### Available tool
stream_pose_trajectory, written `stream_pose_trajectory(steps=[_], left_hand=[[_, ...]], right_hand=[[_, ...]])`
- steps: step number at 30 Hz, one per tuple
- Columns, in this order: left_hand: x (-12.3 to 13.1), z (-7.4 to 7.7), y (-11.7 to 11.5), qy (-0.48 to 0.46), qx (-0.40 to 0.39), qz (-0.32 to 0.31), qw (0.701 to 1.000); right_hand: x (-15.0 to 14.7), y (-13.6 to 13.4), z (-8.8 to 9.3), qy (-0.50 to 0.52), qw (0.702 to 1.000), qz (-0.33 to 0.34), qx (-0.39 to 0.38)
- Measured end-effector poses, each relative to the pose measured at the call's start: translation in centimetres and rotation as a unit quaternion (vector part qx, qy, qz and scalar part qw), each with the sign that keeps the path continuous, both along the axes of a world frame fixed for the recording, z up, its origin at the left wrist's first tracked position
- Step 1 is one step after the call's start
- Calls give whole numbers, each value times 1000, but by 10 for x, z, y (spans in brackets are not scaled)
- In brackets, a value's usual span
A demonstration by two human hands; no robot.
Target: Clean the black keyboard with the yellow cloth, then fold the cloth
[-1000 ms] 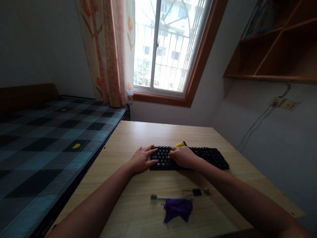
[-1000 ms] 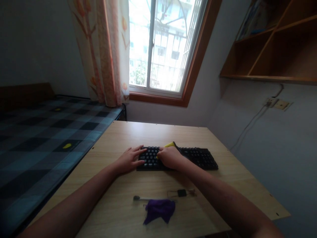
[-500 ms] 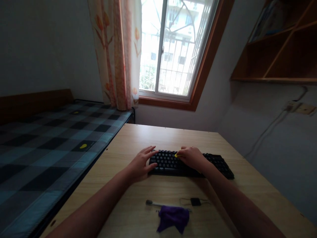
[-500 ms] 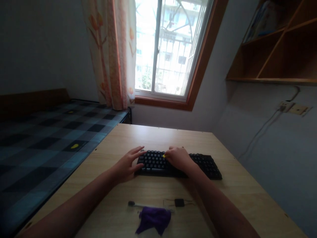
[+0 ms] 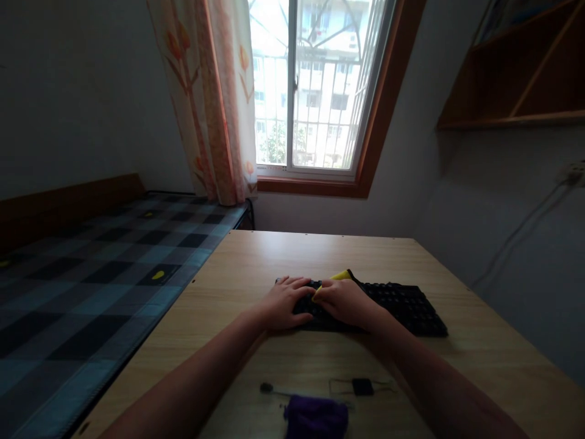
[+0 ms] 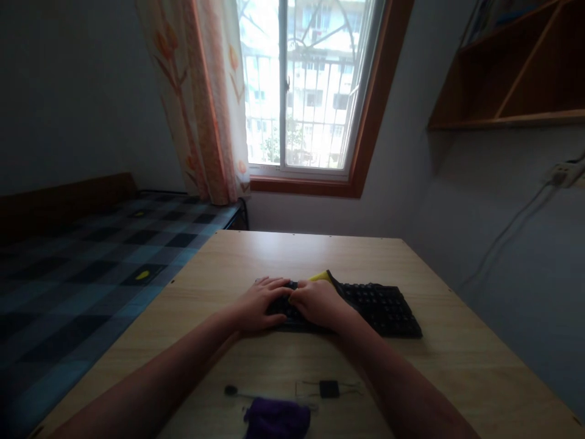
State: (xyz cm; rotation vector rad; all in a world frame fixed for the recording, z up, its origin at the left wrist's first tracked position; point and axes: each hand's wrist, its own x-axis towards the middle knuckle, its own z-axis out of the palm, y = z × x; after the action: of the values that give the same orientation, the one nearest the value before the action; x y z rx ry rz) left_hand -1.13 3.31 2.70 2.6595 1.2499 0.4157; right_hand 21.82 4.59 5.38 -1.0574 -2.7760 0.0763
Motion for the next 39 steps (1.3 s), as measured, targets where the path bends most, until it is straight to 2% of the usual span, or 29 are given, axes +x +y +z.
stream_pose_trajectory(steps=[5,13,18,21,26,32,39], left_hand=[[0,-2,-2,4,4,23,1000],[-1,-4,-4,4,0,31,1000],[0,-4,-4,-6,-4,30,1000],[2,-2,-5,-3,-9,34,999],[3,1,-5,6,-16,39,999],[2,-1,-5,8,-7,38,999],[1,-4,-2,-9,-8,30,999]], right_hand=[[-8,-4,-2,13,1000,-16,-17],[-4,-4,11,-25,998,9,-52],[-12,-6,6,-22,999,-29,-17],[-13,-8,5,-41,999,-27,-19],[4,-2,17,-32,999,4,-43],[25,8,33,-2,999,-31,-33],[7,3,15,-26,998,-4,-52]])
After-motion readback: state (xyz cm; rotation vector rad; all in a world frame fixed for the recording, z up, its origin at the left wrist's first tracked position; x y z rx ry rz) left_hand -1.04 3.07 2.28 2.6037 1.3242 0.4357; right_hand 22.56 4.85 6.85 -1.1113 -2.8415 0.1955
